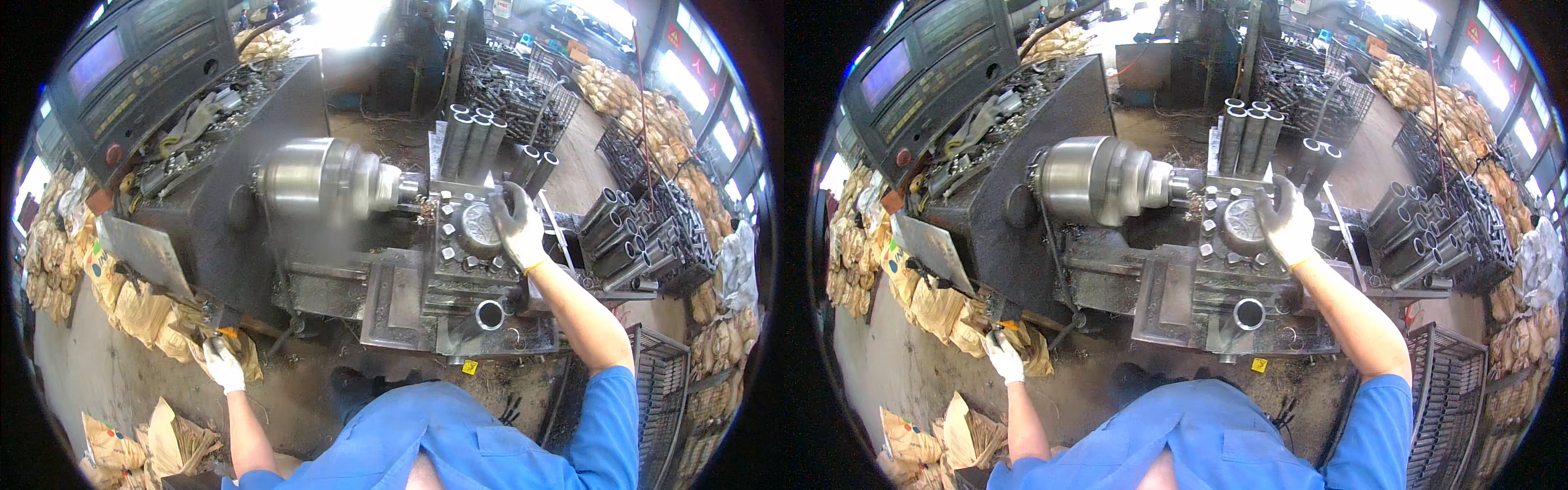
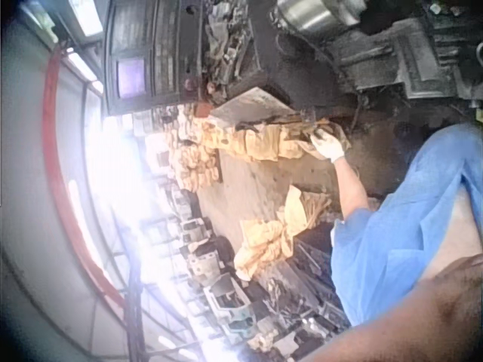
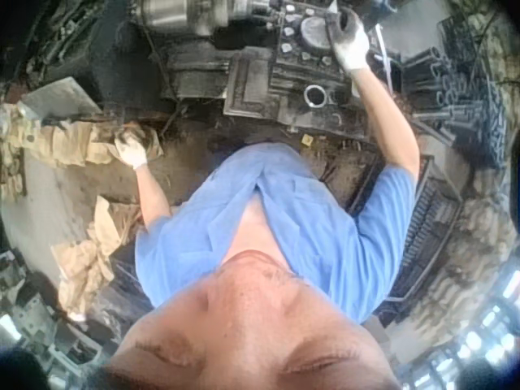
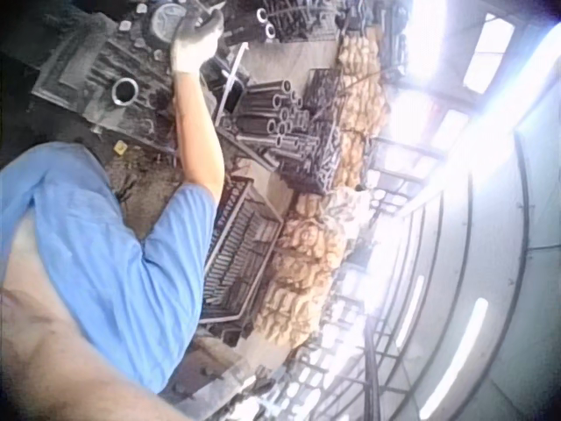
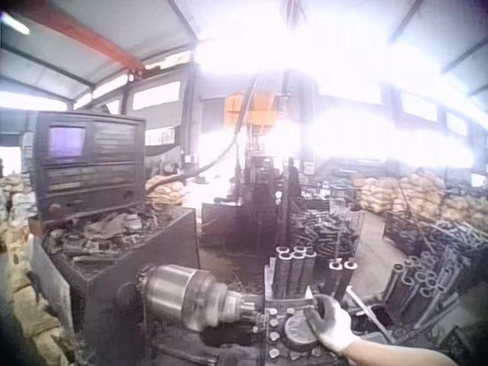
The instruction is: The person operates a metal turning machine in a workshop, repeatedly loading cylindrical metal tubes into the chuck, starting the machine, and removing the processed tubes. The person places the finished tubes into a nearby metal basket.
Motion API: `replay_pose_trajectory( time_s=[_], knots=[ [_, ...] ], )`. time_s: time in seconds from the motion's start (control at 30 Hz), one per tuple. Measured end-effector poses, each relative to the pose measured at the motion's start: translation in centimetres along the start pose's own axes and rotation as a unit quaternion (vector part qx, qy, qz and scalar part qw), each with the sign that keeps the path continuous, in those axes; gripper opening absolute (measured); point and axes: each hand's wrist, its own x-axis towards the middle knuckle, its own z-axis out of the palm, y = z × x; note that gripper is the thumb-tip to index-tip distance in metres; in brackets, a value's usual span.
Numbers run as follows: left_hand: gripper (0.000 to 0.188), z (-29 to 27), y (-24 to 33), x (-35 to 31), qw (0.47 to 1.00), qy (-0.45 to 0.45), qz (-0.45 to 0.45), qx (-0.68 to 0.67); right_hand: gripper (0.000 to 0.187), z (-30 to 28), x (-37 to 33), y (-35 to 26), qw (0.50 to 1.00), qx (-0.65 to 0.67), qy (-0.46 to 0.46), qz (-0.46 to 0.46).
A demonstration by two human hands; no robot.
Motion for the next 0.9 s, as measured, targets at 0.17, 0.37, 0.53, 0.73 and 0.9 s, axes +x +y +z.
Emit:
replay_pose_trajectory(
  time_s=[0.17, 0.37, 0.53, 0.73, 0.9],
  knots=[
    [0.051, 0.1, -8.9, 2.5, 0.87, 0.024, -0.24, -0.429, 0.05, 0.7, 0.6, -1.0, 0.999, 0.04, -0.007, -0.014],
    [0.047, 4.3, 9.5, -6.9, 0.972, 0.002, -0.146, -0.183, 0.052, -0.1, 0.3, -0.1, 0.999, 0.052, -0.009, 0.005],
    [0.07, 6.9, 27.2, -0.4, 0.985, -0.085, 0.118, -0.089, 0.055, -0.3, 0.0, -0.1, 0.998, 0.068, -0.002, -0.01],
    [0.068, 11.6, 25.5, 8.6, 0.978, -0.198, 0.062, -0.022, 0.056, -0.7, -0.2, -1.1, 0.994, 0.095, -0.033, 0.038],
    [0.064, 12.0, 26.6, 8.9, 0.968, -0.231, 0.059, -0.084, 0.055, -0.6, -0.4, -0.9, 0.994, 0.097, -0.027, 0.045]
  ],
)
